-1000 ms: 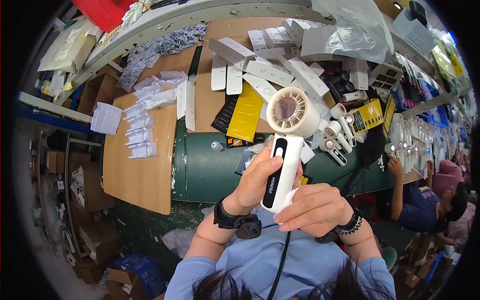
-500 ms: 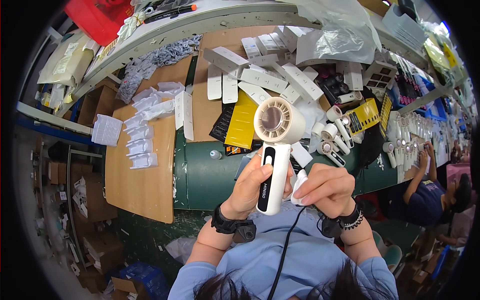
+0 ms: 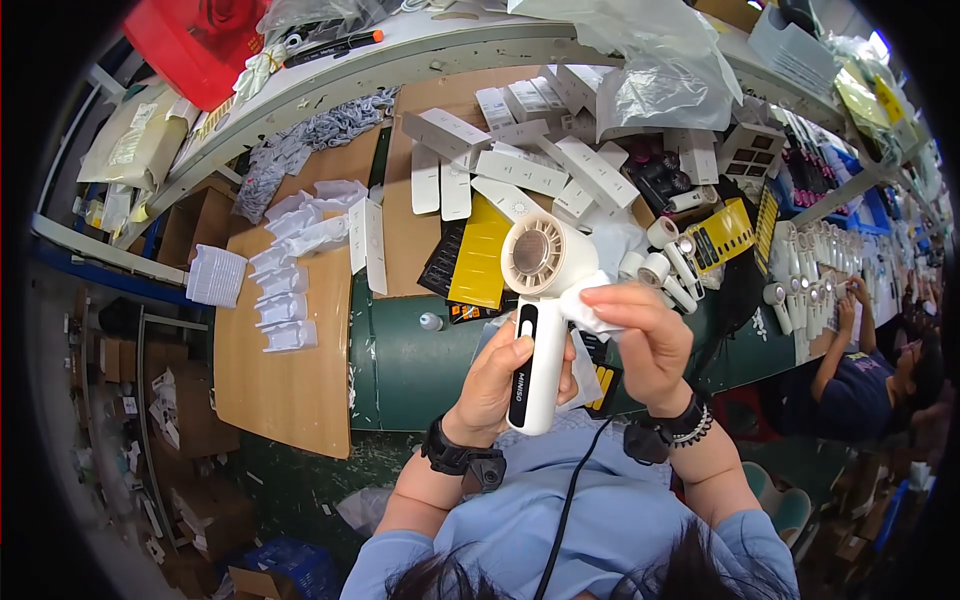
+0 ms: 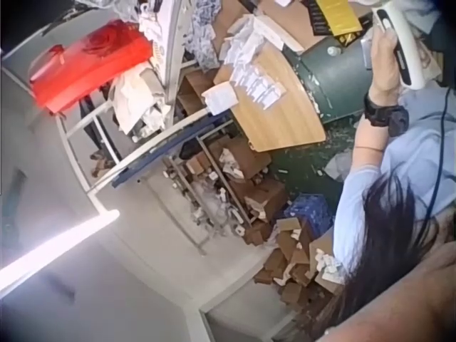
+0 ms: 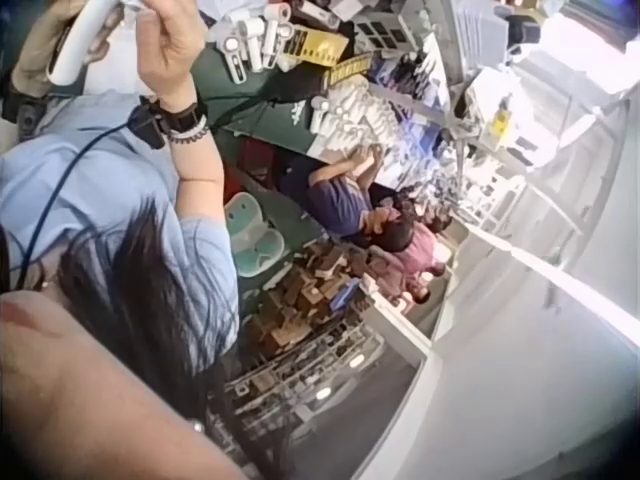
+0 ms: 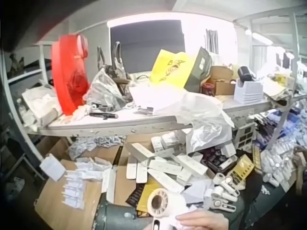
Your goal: The person wipes a handheld fan with a cloth, places it into a plastic bag, and sets it aside before repeating the process with another fan.
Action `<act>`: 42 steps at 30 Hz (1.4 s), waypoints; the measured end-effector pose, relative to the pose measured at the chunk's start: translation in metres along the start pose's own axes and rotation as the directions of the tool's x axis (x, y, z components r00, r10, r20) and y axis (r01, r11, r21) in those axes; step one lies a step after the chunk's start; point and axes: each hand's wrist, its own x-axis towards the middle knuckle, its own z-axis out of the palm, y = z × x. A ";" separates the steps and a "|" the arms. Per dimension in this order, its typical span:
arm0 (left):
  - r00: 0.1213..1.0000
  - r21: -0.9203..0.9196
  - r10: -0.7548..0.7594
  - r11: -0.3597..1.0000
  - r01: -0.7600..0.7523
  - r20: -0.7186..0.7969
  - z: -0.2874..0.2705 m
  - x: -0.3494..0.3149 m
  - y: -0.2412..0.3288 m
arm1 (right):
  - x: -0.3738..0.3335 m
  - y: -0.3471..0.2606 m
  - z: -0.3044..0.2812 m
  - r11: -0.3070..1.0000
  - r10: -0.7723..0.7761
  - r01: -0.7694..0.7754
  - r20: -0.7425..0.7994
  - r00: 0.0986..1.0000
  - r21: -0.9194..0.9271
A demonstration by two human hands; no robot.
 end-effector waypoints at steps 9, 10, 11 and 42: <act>0.998 0.007 -0.064 0.998 0.064 0.005 -0.004 -0.004 -0.003 | 0.010 0.003 0.014 0.937 0.008 -0.009 -0.004 1.000 -0.351; 0.997 0.006 -0.082 0.997 0.082 0.005 -0.004 -0.004 -0.003 | 0.013 0.001 0.015 0.891 0.075 -0.110 -0.098 0.992 -0.439; 0.997 0.007 -0.083 0.997 0.083 0.007 -0.005 -0.003 -0.004 | 0.015 0.005 0.016 0.891 0.073 -0.109 -0.099 0.992 -0.441; 0.972 0.044 -0.211 0.975 0.217 -0.106 0.001 0.011 -0.009 | 0.001 0.043 0.011 0.704 0.606 -0.505 -0.052 0.794 0.500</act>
